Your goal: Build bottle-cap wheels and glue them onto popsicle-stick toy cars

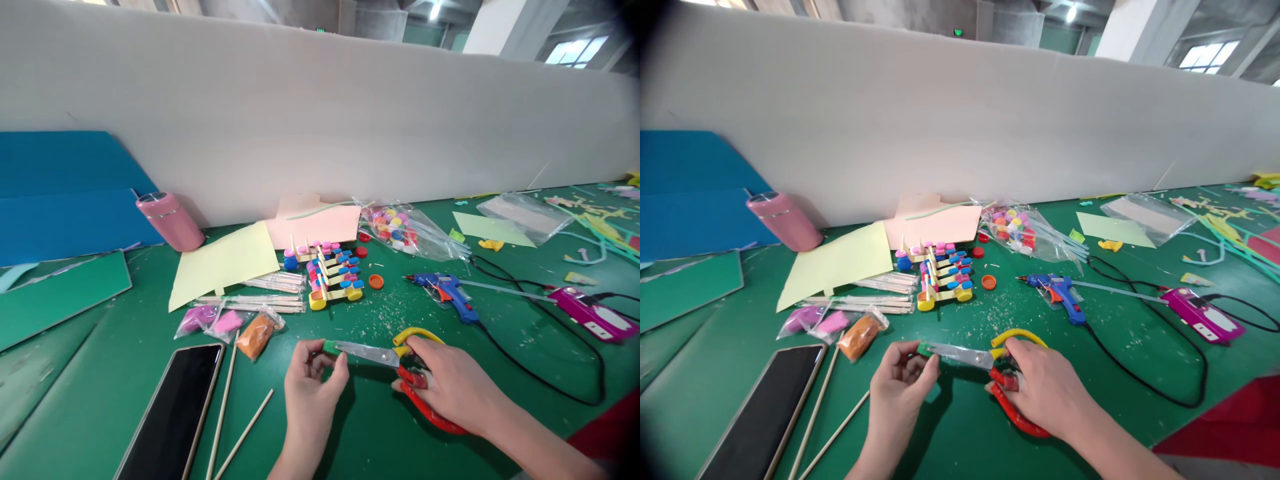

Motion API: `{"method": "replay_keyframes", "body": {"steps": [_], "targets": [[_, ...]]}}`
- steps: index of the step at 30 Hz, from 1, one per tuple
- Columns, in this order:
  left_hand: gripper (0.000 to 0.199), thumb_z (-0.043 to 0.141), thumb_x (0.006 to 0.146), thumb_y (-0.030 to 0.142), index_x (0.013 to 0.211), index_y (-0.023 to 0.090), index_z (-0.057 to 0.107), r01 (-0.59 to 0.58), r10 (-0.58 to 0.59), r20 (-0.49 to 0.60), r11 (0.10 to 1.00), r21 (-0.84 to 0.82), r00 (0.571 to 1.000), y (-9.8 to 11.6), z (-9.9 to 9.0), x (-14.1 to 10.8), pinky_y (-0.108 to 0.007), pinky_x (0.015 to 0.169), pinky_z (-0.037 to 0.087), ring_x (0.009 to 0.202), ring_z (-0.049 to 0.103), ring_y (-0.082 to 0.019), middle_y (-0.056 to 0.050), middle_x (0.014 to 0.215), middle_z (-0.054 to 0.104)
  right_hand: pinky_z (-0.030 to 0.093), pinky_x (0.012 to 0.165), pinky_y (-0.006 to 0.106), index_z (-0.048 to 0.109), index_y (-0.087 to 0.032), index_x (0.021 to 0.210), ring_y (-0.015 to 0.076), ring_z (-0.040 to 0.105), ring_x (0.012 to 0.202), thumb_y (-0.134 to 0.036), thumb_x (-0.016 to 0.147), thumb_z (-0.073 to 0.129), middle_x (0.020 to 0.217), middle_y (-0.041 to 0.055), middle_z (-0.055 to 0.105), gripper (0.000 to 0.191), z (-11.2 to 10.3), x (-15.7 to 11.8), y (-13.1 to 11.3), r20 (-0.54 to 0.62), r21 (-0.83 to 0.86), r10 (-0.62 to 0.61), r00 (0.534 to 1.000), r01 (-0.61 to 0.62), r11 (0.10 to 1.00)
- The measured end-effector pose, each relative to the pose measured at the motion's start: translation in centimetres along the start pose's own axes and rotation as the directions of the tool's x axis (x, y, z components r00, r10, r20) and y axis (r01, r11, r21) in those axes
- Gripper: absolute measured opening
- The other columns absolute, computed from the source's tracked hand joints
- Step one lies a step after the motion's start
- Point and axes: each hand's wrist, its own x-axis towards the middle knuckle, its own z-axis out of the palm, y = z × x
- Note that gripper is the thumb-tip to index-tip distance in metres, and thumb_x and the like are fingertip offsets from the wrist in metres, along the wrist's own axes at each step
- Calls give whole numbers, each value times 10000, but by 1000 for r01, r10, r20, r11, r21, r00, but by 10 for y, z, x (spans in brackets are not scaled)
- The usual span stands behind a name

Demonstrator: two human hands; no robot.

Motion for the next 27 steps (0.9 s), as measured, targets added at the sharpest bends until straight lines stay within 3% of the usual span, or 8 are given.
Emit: {"method": "replay_keyframes", "body": {"steps": [10, 16, 22, 27], "targets": [[265, 693, 596, 209, 783, 180, 507, -37, 37, -47, 999, 12, 998, 0, -1, 0, -181, 498, 435, 503, 515, -81, 67, 551, 509, 357, 463, 266, 469, -240, 793, 214, 614, 583, -547, 761, 500, 673, -9, 645, 310, 5, 3, 0, 17, -13, 11, 1000, -10, 1000], [261, 679, 632, 223, 812, 179, 495, 26, -24, 29, 998, -64, 999, 3, 0, -2, -202, 523, 451, 539, 561, -100, 42, 592, 556, 358, 476, 274, 456, -234, 771, 226, 612, 588, -556, 785, 453, 635, -2, 635, 323, 6, 7, 4, 19, 27, 104, 994, -105, 994], [251, 668, 652, 218, 815, 173, 482, 77, -70, 68, 991, -113, 995, 7, 2, -1, -192, 544, 450, 551, 567, -91, 42, 603, 578, 404, 529, 256, 465, -235, 913, 169, 582, 615, -479, 733, 571, 749, -16, 623, 320, -8, 0, -2, 19, 198, 12, 1000, -15, 980], [245, 653, 644, 201, 831, 172, 497, 25, -23, 50, 999, -42, 999, 4, 1, -2, -220, 578, 463, 575, 588, -113, 30, 609, 589, 425, 605, 315, 493, -207, 921, 226, 583, 729, -505, 695, 593, 847, 50, 616, 387, -9, -2, -7, -42, 88, -36, 998, 40, 995]]}}
